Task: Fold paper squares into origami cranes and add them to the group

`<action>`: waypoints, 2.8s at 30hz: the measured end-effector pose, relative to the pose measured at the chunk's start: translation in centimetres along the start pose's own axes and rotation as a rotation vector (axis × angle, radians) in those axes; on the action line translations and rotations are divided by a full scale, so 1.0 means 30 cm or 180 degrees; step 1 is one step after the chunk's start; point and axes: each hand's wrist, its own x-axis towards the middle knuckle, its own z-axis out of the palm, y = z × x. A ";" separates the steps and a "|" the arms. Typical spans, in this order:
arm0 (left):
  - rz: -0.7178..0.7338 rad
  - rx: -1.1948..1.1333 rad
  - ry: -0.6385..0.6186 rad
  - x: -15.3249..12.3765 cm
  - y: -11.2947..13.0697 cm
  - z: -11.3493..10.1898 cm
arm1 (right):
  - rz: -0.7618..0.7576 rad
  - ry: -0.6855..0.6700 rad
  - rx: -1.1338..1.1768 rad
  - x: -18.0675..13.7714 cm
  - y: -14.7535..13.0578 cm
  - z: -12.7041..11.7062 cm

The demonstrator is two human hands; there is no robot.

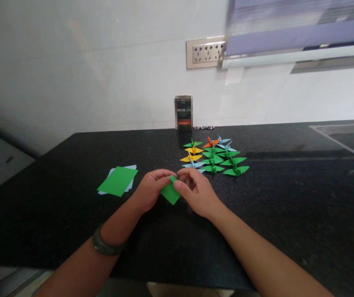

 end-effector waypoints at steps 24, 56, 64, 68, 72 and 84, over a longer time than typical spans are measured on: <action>-0.0984 -0.1099 -0.0451 -0.008 0.022 -0.014 | -0.1460 -0.0563 -0.0416 0.037 0.048 -0.069; -0.1183 -0.0364 0.0009 0.045 -0.032 -0.063 | -0.1205 -0.0922 -0.0696 0.044 0.126 -0.026; -0.1266 -0.0248 -0.0094 0.045 -0.027 -0.067 | -0.1075 -0.1166 -0.0707 0.049 0.120 -0.037; -0.1209 -0.0095 -0.0140 0.039 -0.027 -0.056 | -0.1006 -0.1200 -0.0668 0.049 0.120 -0.038; -0.0951 -0.0026 0.0128 0.035 -0.032 -0.043 | -0.0583 -0.0875 -0.0079 0.045 0.096 -0.025; -0.0539 -0.0248 0.0295 0.034 -0.042 -0.038 | 0.1705 -0.0319 0.1423 0.033 0.056 0.028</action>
